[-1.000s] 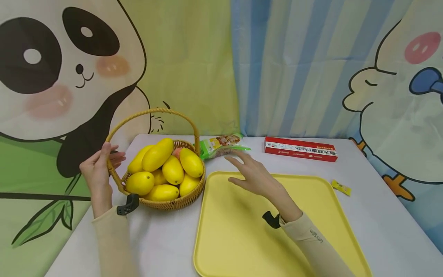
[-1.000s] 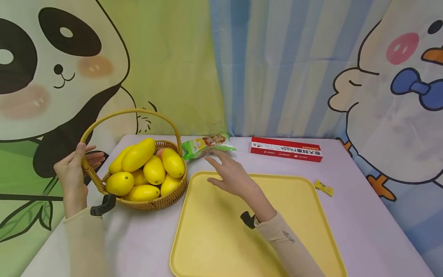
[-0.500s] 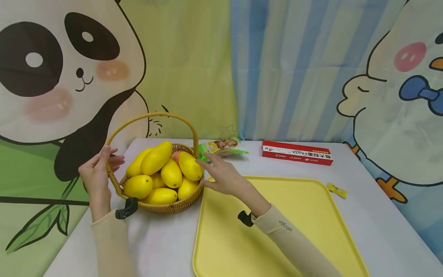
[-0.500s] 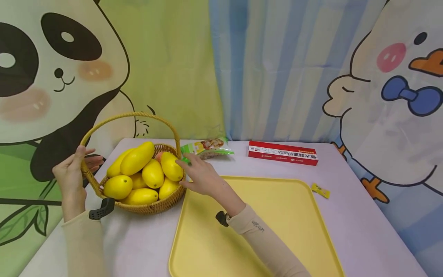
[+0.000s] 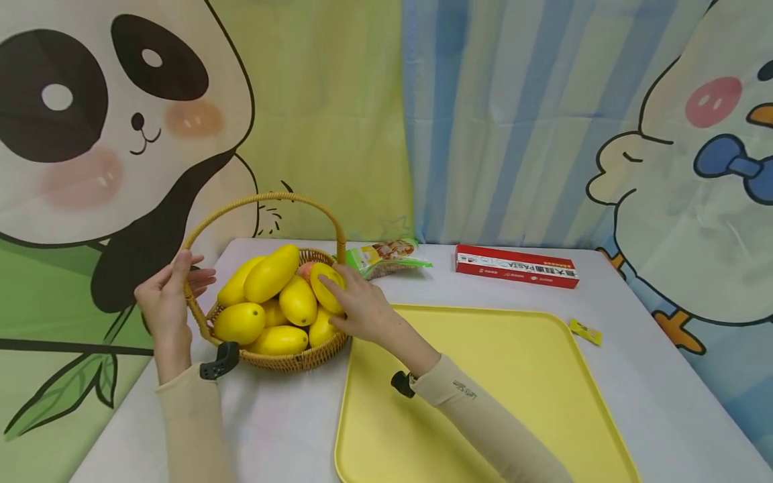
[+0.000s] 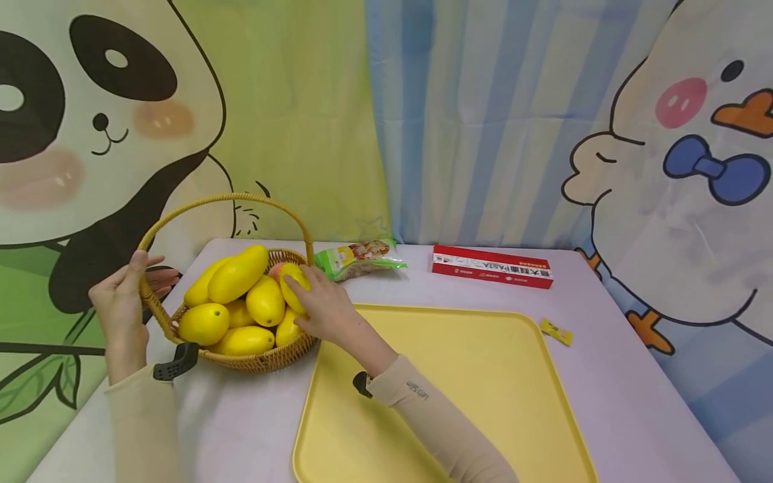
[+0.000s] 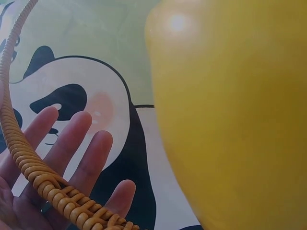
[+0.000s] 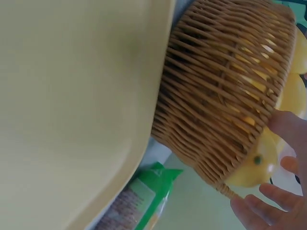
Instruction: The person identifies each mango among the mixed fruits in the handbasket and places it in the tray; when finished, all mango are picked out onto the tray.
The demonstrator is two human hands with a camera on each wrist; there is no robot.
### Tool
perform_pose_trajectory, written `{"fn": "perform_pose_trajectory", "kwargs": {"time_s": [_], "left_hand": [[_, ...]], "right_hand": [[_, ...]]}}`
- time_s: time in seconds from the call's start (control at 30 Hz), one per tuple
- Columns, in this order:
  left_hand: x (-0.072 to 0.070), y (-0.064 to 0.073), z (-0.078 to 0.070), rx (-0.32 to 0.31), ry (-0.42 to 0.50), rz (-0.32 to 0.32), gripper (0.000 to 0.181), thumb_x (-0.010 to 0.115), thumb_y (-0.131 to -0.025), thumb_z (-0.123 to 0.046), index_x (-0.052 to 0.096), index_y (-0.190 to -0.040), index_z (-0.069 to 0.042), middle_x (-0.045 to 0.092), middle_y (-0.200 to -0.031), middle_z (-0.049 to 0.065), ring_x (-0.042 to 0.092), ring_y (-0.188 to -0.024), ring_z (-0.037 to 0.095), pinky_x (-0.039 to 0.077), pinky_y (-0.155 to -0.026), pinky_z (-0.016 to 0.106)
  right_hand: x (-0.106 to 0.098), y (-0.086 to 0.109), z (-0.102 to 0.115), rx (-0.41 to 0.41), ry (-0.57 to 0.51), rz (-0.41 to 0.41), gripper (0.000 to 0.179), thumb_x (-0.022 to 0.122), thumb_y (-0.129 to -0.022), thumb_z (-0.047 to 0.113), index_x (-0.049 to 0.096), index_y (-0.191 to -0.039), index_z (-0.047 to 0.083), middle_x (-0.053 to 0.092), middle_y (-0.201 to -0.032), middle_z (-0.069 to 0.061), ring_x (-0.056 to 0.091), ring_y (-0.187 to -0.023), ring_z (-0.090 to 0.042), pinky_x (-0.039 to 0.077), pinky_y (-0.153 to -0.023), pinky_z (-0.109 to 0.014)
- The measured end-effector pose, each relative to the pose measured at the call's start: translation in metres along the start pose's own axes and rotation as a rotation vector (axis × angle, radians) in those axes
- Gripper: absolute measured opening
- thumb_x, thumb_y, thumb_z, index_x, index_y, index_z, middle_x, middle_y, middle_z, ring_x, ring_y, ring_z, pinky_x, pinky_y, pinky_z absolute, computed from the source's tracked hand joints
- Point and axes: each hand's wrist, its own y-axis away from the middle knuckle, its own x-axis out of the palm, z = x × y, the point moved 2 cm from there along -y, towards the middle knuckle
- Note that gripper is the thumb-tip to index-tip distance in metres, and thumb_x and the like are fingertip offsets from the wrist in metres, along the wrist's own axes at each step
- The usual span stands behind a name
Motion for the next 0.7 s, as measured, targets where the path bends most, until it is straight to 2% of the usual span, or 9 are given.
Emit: {"fn": "perform_pose_trajectory", "kwargs": {"time_s": [0.17, 0.3, 0.53, 0.7], "left_hand": [[0.000, -0.002, 0.000, -0.015, 0.009, -0.001, 0.037, 0.077, -0.079, -0.036, 0.076, -0.094, -0.002, 0.072, -0.067, 0.005, 0.069, -0.056, 0.016, 0.054, -0.062, 0.021], [-0.001, -0.001, 0.000, -0.018, 0.016, -0.008, 0.037, 0.077, -0.079, -0.036, 0.076, -0.094, -0.002, 0.072, -0.066, 0.005, 0.069, -0.056, 0.016, 0.054, -0.061, 0.021], [0.001, -0.001, 0.000, 0.015, 0.004, 0.008, 0.036, 0.076, -0.080, -0.035, 0.076, -0.095, -0.002, 0.072, -0.067, 0.004, 0.069, -0.056, 0.015, 0.054, -0.060, 0.020], [0.000, 0.000, 0.000, 0.007, -0.004, -0.001, 0.037, 0.077, -0.080, -0.036, 0.076, -0.095, -0.003, 0.072, -0.067, 0.004, 0.069, -0.057, 0.015, 0.054, -0.060, 0.019]], "right_hand": [[0.008, -0.005, 0.006, 0.010, 0.064, -0.011, 0.075, 0.072, -0.085, 0.036, 0.035, -0.149, 0.019, 0.033, -0.150, -0.016, 0.043, -0.132, -0.028, 0.053, -0.062, -0.029], [0.009, -0.008, 0.008, -0.007, 0.103, -0.013, 0.077, 0.074, -0.084, 0.035, 0.035, -0.149, 0.019, 0.034, -0.149, -0.017, 0.044, -0.131, -0.029, 0.053, -0.063, -0.029], [0.008, -0.011, 0.005, -0.001, 0.120, 0.007, 0.079, 0.074, -0.082, 0.038, 0.035, -0.148, 0.020, 0.033, -0.150, -0.018, 0.047, -0.129, -0.029, 0.049, -0.056, -0.027], [0.012, -0.013, 0.006, 0.003, 0.130, 0.003, 0.071, 0.068, -0.088, 0.036, 0.035, -0.148, 0.019, 0.035, -0.148, -0.020, 0.048, -0.128, -0.030, 0.051, -0.057, -0.027]]}}
